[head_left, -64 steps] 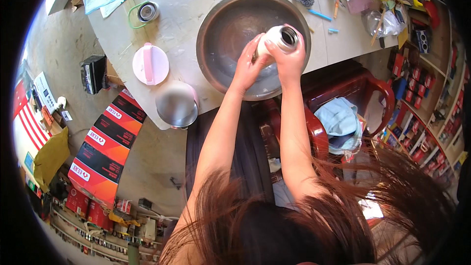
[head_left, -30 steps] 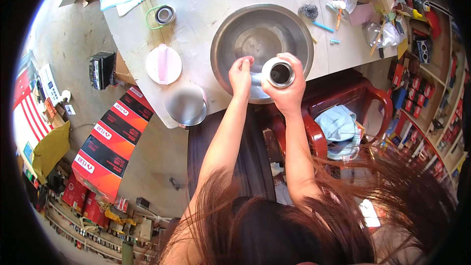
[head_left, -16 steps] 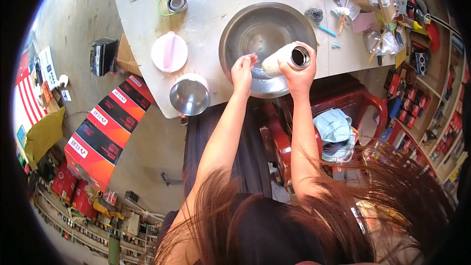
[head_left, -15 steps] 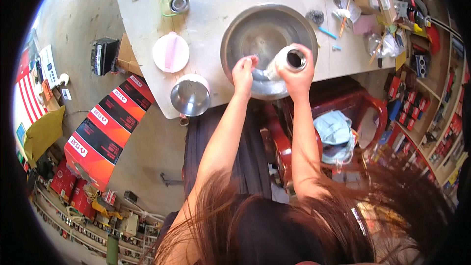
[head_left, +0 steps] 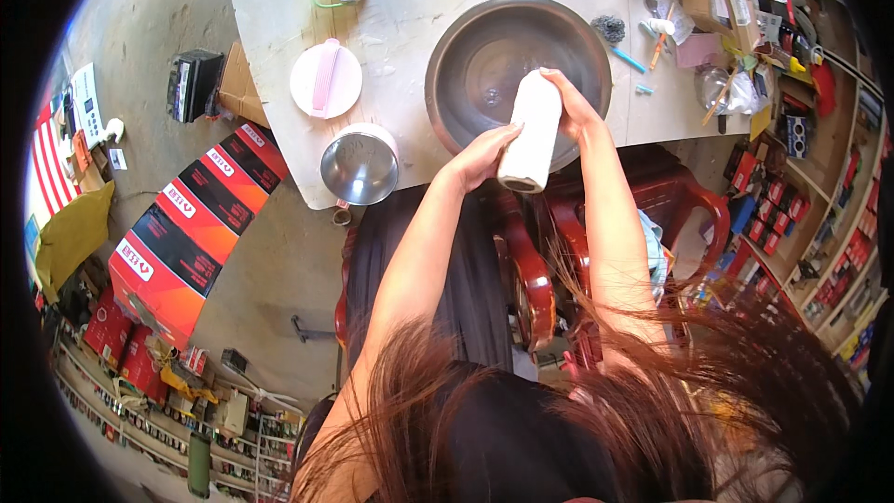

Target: The person fills a metal basin with water from an outdoor tap and carries it inside. They then wash several items by hand in the basin, including a small white container, a green-rimmed cup, a white thermos, a pink lid, and a pink mug, rinsing each before placing them on the table.

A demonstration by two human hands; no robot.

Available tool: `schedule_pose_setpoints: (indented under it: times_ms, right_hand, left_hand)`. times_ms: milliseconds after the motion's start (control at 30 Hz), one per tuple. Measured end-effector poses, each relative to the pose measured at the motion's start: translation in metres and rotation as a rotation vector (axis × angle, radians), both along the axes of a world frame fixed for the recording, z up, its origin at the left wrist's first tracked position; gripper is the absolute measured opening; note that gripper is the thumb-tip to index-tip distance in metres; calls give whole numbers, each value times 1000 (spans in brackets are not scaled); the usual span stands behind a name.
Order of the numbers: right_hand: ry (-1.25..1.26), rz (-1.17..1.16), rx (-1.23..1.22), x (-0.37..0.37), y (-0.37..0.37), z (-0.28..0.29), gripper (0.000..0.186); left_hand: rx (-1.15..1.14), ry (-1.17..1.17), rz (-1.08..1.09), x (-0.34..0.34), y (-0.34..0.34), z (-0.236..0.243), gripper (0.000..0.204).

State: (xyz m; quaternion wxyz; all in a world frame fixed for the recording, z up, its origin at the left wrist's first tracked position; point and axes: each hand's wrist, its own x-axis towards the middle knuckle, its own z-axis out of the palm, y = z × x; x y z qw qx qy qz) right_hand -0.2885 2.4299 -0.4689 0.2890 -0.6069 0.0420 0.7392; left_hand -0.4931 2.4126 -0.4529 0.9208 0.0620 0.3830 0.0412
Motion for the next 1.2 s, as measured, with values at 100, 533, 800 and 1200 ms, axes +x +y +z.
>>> schedule_pose_setpoints:
  times_ms: [100, 533, 800, 1200]
  right_hand:
    - [32, 6, -30, -3, 2, 0, 50]
    - [104, 76, -121, -2, 6, 17, 62]
    - [-304, 692, -33, -8, 21, -1, 62]
    - [-1150, 994, 105, -49, 39, -31, 77]
  left_hand:
    - [-40, -44, 66, 2, 7, 25, 55]
    - [-76, 19, 163, 20, 12, 66, 64]
    - [98, 256, 138, 37, -12, 22, 49]
    - [216, 528, 233, 11, -20, -32, 40]
